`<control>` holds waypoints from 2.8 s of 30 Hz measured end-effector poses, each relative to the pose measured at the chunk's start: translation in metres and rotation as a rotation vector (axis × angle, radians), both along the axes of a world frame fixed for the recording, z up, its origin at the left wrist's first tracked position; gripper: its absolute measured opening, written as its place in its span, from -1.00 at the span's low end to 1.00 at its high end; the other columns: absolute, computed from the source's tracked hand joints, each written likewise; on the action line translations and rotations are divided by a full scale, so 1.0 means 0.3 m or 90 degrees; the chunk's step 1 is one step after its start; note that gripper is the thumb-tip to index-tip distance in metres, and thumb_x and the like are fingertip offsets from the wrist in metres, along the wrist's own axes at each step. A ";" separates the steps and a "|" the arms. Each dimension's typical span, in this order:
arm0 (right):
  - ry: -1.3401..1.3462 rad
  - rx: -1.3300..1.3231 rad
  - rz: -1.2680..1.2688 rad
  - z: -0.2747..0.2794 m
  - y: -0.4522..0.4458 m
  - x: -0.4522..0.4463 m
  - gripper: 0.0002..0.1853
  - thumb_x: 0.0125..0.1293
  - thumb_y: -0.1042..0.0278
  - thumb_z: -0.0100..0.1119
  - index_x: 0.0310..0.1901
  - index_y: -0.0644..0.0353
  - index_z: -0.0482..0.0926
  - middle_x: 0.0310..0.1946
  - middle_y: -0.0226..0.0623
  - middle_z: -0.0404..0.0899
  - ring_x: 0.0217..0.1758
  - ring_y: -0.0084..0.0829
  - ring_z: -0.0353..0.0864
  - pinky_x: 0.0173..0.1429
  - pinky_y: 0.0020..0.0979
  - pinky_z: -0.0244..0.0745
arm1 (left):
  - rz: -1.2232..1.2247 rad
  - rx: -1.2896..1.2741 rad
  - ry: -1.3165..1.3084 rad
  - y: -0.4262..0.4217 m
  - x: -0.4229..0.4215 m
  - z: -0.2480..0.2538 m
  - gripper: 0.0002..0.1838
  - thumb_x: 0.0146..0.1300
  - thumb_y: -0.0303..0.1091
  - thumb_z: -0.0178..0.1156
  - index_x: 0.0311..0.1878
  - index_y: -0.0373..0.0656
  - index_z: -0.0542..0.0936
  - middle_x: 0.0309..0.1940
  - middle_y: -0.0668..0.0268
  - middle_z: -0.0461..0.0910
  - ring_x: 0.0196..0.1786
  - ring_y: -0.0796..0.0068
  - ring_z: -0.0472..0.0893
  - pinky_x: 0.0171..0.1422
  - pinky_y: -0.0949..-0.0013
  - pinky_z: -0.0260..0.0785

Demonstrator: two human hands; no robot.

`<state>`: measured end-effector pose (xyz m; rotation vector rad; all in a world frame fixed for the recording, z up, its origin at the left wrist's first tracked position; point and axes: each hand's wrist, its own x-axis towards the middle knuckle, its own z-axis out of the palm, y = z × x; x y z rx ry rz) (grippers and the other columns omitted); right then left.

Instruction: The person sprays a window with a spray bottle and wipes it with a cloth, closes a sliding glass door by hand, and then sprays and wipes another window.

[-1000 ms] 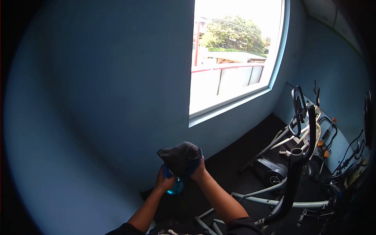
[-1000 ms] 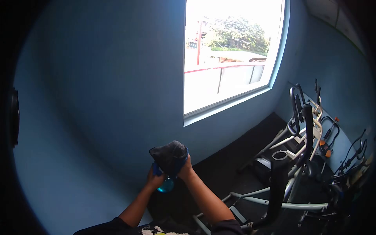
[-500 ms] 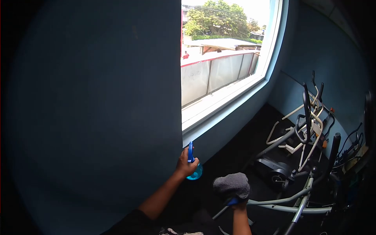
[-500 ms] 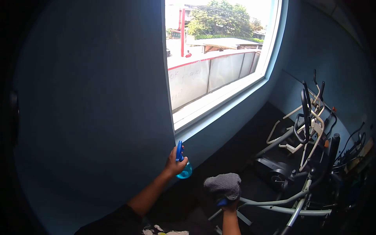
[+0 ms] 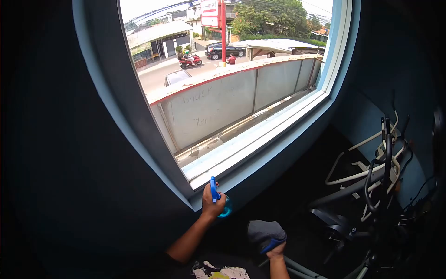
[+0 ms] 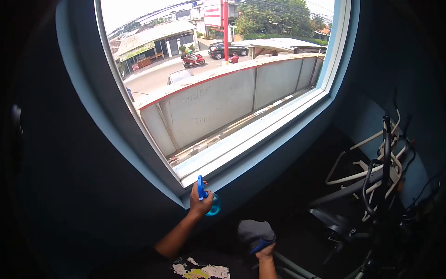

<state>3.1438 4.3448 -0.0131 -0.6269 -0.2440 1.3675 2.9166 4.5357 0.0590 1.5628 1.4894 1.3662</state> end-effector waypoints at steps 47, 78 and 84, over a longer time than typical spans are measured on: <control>0.032 0.077 -0.132 -0.011 1.031 1.362 -0.42 0.43 -0.15 -0.12 0.17 0.20 0.49 0.21 -0.10 0.54 0.30 -0.11 0.51 0.46 -0.08 0.36 | -0.233 0.010 0.027 1.123 1.578 0.077 -0.58 0.15 -0.44 0.26 0.11 -0.16 0.47 -0.13 0.18 0.54 -0.16 0.39 0.63 0.00 0.31 0.50; -0.057 0.101 -0.184 0.071 1.239 1.769 -0.58 0.45 -0.04 -0.12 -0.18 0.18 0.52 -0.14 -0.13 0.64 -0.03 -0.17 0.62 0.16 -0.14 0.54 | -0.331 0.094 0.096 1.689 2.393 0.425 -0.45 0.06 -0.36 0.32 0.17 -0.22 0.47 -0.02 0.01 0.57 0.09 0.02 0.60 0.21 0.11 0.44; -0.003 0.081 -0.163 0.053 1.201 1.619 -0.75 0.44 0.11 -0.01 -0.24 0.10 0.51 -0.28 -0.24 0.60 -0.17 -0.33 0.63 0.01 -0.28 0.54 | -0.316 0.143 0.076 1.464 2.048 0.546 -0.46 0.06 -0.38 0.32 0.16 -0.22 0.46 -0.01 0.05 0.55 0.10 0.06 0.58 0.20 0.12 0.43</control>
